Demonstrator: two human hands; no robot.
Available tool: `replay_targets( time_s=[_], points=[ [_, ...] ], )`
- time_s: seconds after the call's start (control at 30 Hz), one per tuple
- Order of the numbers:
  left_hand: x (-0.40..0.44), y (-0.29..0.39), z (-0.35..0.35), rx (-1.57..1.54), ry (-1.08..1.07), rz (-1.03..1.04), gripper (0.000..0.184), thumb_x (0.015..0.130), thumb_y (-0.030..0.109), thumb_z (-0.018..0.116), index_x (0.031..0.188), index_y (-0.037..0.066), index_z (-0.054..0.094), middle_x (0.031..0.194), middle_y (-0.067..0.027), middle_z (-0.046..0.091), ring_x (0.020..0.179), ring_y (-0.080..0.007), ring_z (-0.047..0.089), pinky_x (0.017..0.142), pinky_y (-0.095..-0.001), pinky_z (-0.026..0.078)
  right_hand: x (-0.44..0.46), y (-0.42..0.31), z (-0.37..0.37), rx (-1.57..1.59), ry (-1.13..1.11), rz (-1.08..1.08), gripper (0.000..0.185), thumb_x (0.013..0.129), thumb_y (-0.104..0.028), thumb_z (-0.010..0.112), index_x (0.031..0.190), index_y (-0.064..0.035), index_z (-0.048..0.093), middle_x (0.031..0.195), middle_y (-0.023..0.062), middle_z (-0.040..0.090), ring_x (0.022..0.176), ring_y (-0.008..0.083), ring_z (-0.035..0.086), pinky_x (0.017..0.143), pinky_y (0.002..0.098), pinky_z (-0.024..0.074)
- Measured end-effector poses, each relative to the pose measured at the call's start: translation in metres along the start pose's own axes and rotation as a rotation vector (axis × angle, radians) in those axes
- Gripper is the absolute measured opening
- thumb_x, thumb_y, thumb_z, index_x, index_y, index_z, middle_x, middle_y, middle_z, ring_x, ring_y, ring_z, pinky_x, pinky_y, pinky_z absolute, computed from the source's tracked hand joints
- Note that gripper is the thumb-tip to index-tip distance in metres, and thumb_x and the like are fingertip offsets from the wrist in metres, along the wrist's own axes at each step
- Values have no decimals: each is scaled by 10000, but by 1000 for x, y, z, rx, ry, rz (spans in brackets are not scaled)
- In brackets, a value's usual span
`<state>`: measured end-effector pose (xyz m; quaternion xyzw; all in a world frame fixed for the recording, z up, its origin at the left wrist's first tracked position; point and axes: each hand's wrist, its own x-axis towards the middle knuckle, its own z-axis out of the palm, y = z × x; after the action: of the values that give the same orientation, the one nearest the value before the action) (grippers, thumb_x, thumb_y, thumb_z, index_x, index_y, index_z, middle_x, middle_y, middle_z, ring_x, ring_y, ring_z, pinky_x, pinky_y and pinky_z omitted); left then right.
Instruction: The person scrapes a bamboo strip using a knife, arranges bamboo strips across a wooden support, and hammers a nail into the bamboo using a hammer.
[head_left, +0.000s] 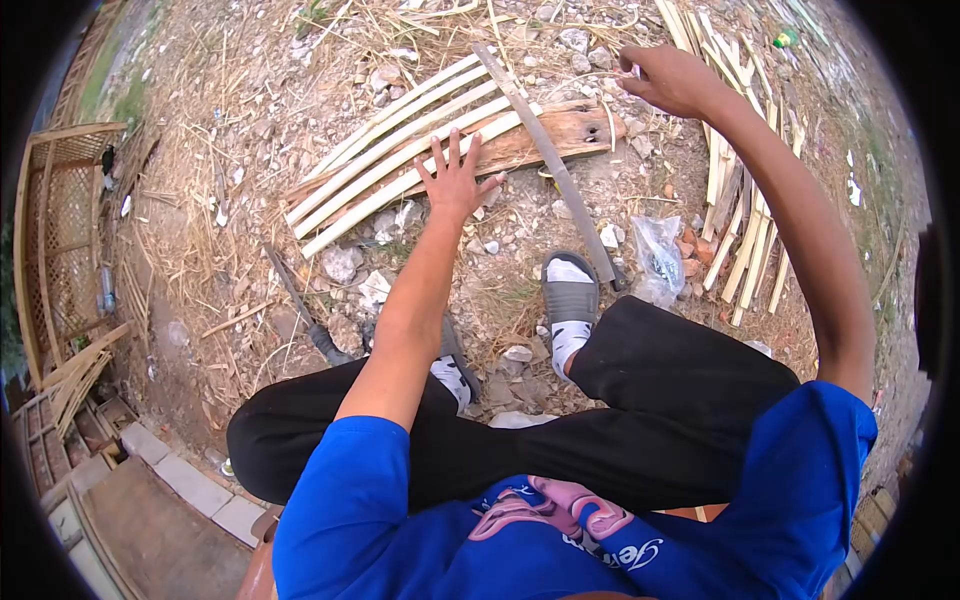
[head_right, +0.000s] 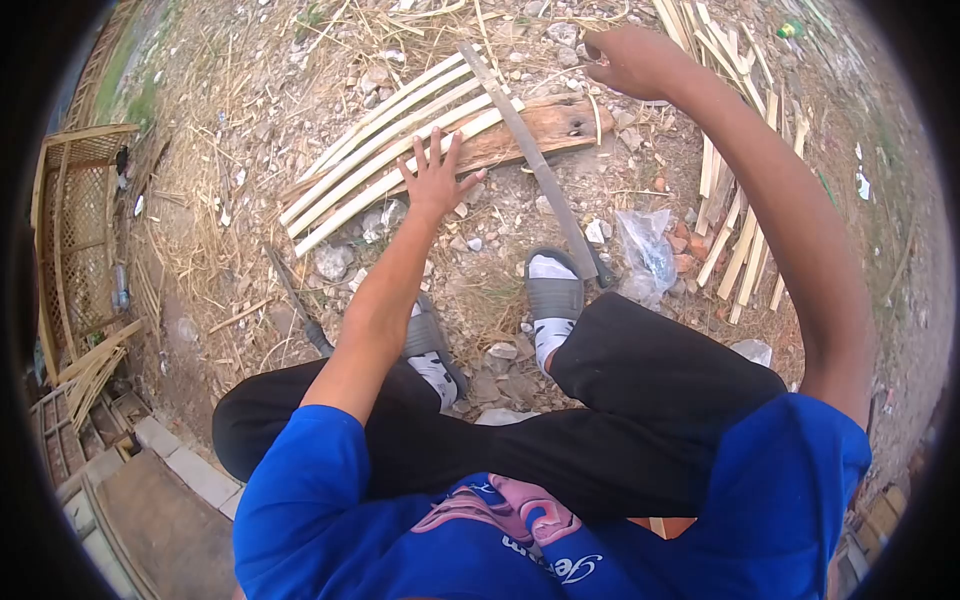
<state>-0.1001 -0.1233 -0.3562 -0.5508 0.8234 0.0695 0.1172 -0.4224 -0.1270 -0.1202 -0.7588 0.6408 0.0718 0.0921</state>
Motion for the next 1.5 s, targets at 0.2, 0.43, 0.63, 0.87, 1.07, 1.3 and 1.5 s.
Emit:
replay_targets(
  time_s=[0.2,0.43,0.63,0.87,1.07,1.3,1.5],
  points=[
    [-1,-2,4,-2,23,9,904,838,806,383,1558,363,62,1641,-57,12,1492,-387,8,1125,-700,74,-126,-60,91,309,-188,-165,439,923,-325,586,1292,-90,544,1064,180,654,987,363,633,872,467,502],
    [2,-2,0,-11,-23,5,924,829,811,395,1559,354,63,1641,-55,15,1493,-382,-2,1132,-690,67,-179,-121,244,325,-54,96,490,926,-300,551,1352,-69,475,1314,112,552,1059,402,578,881,469,510],
    [2,-1,-4,-19,-66,-18,902,831,800,410,1552,392,54,1643,-3,-24,1500,-345,-31,1146,-673,53,-161,-113,256,537,-179,296,478,935,-310,456,1378,-132,476,1203,199,622,1093,445,551,948,511,461],
    [1,-2,-1,-25,-49,-15,882,842,775,433,1551,391,75,1643,-4,-18,1501,-343,-23,1143,-676,63,-132,-93,243,631,-358,405,496,955,-395,393,1390,-169,470,1099,308,634,1064,505,572,962,544,444],
    [-1,0,-3,3,1,-13,906,835,768,460,1556,351,104,1640,-39,27,1493,-376,29,1114,-719,73,-136,-93,235,685,-312,341,468,943,-376,462,1345,-139,505,1078,282,656,1019,469,616,927,519,471],
    [-17,-10,-15,-105,157,62,720,900,622,523,1498,264,342,1624,-83,105,1480,-374,118,1095,-720,141,-187,-65,191,887,299,601,307,887,-212,610,1160,-72,630,973,164,709,930,319,682,819,412,517],
    [-62,-17,-2,-556,344,31,468,920,394,613,1309,138,565,1538,-227,266,1403,-424,286,1074,-642,253,-223,-26,244,772,240,597,265,835,-132,635,1084,-44,655,868,159,692,834,304,674,792,396,516]
  ],
)
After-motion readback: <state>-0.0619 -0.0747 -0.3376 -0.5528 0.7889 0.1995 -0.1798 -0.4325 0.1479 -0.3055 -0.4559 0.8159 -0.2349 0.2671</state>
